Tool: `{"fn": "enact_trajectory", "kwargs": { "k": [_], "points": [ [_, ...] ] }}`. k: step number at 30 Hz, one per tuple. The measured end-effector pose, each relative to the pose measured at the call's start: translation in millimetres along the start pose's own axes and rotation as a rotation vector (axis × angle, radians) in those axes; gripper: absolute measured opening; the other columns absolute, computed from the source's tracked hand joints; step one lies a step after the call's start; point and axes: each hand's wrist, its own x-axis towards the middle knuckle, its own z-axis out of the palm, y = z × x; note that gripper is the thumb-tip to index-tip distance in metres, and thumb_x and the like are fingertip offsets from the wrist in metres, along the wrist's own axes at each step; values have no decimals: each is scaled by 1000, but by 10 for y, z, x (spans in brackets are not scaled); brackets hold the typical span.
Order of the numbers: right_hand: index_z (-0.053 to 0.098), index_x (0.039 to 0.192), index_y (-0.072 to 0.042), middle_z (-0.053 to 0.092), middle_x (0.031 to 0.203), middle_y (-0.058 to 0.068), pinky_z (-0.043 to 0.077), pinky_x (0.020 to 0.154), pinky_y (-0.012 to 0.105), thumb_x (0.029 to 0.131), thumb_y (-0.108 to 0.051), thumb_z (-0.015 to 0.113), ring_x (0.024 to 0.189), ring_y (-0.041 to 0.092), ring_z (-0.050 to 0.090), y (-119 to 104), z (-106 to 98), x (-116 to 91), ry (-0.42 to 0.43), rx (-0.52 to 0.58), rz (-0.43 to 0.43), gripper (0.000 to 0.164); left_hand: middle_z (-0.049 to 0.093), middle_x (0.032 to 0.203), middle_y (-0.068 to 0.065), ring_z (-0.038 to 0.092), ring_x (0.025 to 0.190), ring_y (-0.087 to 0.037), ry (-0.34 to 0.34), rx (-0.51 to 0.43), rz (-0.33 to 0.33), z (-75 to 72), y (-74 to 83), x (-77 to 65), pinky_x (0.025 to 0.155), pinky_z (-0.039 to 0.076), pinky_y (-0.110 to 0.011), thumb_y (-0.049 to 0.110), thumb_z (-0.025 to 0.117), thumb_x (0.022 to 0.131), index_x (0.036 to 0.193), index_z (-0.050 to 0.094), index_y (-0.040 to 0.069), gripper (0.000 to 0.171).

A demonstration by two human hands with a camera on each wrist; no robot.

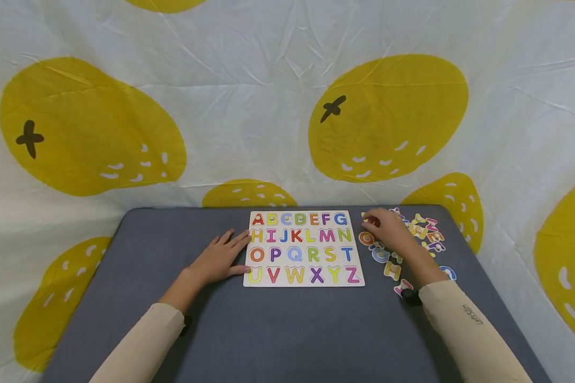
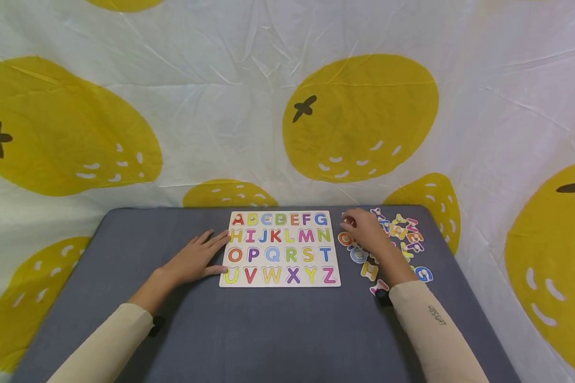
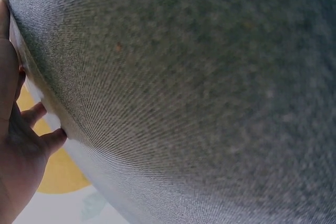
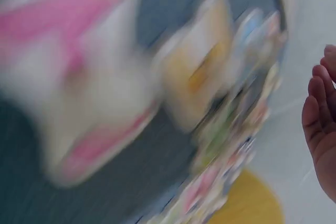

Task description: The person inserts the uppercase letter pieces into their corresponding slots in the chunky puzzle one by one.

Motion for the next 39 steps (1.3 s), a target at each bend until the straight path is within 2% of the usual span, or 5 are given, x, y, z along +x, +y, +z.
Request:
{"fn": "enact_trajectory", "kwargs": {
  "k": [9, 14, 23, 31, 39],
  "points": [
    [72, 115, 3, 71, 97, 17, 52, 81, 51, 98, -15, 73, 88, 33, 65, 621, -273, -366, 38, -30, 103, 25, 26, 172, -3, 27, 155, -45, 3, -7, 9, 10, 22, -11, 116, 30, -71, 67, 60, 94, 165, 28, 17, 92],
    [71, 114, 1, 71, 96, 18, 49, 73, 41, 100, -20, 70, 86, 32, 62, 890, -453, -518, 114, -62, 215, 26, 27, 172, -3, 28, 154, -45, 14, -11, 13, 12, 39, -15, 116, 31, -71, 66, 61, 95, 165, 30, 17, 91],
    [68, 110, 9, 68, 94, 25, 45, 65, 29, 101, -22, 68, 80, 31, 58, 1352, -549, -703, 103, -51, 350, 32, 25, 172, -2, 26, 155, -44, 8, -16, 2, 4, 39, -12, 118, 29, -70, 67, 60, 94, 165, 28, 18, 92],
    [68, 110, 10, 67, 87, 19, 42, 67, 33, 101, -38, 67, 80, 31, 56, 1479, -517, -794, 38, -51, 415, 49, 26, 172, -3, 27, 155, -45, 16, -11, 12, 1, 23, -13, 116, 30, -70, 66, 61, 94, 165, 29, 17, 92],
    [67, 111, 9, 67, 91, 23, 43, 66, 32, 104, -34, 64, 80, 31, 56, 1419, -515, -768, 56, -44, 445, 44, 24, 172, -1, 26, 156, -43, 6, -5, 3, 11, -1, -2, 117, 29, -70, 69, 59, 94, 166, 27, 19, 93]
  ]
}}
